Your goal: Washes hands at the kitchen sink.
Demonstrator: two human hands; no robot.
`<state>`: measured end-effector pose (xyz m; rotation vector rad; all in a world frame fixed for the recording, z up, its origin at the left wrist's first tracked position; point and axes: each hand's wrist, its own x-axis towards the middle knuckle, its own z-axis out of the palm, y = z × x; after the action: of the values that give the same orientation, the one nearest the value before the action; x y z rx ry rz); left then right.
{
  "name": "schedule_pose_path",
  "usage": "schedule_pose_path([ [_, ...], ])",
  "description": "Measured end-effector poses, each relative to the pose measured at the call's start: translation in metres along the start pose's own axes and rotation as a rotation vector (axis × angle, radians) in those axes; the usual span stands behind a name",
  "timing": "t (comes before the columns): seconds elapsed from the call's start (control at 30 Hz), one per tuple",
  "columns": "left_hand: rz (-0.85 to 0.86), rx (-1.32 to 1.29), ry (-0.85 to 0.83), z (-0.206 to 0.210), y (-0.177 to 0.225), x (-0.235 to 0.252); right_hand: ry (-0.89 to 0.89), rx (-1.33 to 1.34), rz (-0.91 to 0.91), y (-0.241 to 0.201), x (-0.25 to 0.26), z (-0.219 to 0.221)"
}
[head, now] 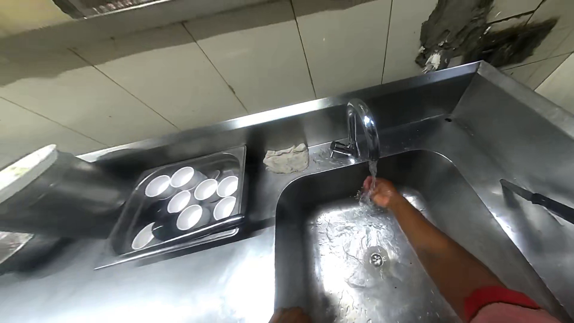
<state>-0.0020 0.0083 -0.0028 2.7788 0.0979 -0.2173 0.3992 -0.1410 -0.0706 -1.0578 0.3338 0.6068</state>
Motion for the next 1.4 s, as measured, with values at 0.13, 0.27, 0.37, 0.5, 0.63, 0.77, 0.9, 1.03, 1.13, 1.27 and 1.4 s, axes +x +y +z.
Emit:
schedule_pose_path([
  [0.13, 0.013, 0.013, 0.017, 0.001, 0.001, -0.002, 0.374, -0.378, -0.133, 0.000, -0.001, -0.048],
  [0.27, 0.018, 0.025, 0.020, 0.003, 0.001, -0.002, 0.174, -0.113, 0.164, 0.033, -0.017, -0.025],
  [0.37, 0.016, 0.039, 0.012, 0.002, 0.000, -0.003, 0.140, 0.074, 0.199, 0.028, -0.020, 0.005],
  [0.5, 0.023, 0.039, 0.017, 0.004, 0.000, -0.002, 0.021, 0.160, 0.194, 0.021, -0.013, 0.025],
  [0.63, 0.011, 0.047, 0.022, 0.006, 0.000, -0.003, 0.175, 0.307, 0.095, 0.020, -0.011, 0.040],
  [0.77, 0.013, 0.042, 0.030, 0.005, 0.001, -0.003, -0.056, -0.306, -0.067, 0.050, -0.022, 0.042],
  [0.9, -0.010, 0.026, 0.040, 0.004, 0.002, -0.003, -0.609, -0.941, 0.017, 0.043, -0.026, 0.032],
  [1.03, -0.003, 0.038, 0.046, 0.007, 0.002, -0.004, -0.018, -0.264, 0.071, 0.038, -0.018, 0.024],
  [1.13, 0.005, 0.057, 0.047, 0.008, 0.000, -0.003, 0.016, 0.105, 0.176, 0.027, -0.020, 0.030],
  [1.27, 0.017, 0.067, 0.072, 0.009, 0.000, -0.004, -0.074, 0.296, 0.189, 0.008, -0.028, 0.045],
  [1.4, 0.011, 0.068, 0.084, 0.010, -0.001, -0.004, -0.103, 0.241, 0.137, -0.004, -0.042, 0.032],
])
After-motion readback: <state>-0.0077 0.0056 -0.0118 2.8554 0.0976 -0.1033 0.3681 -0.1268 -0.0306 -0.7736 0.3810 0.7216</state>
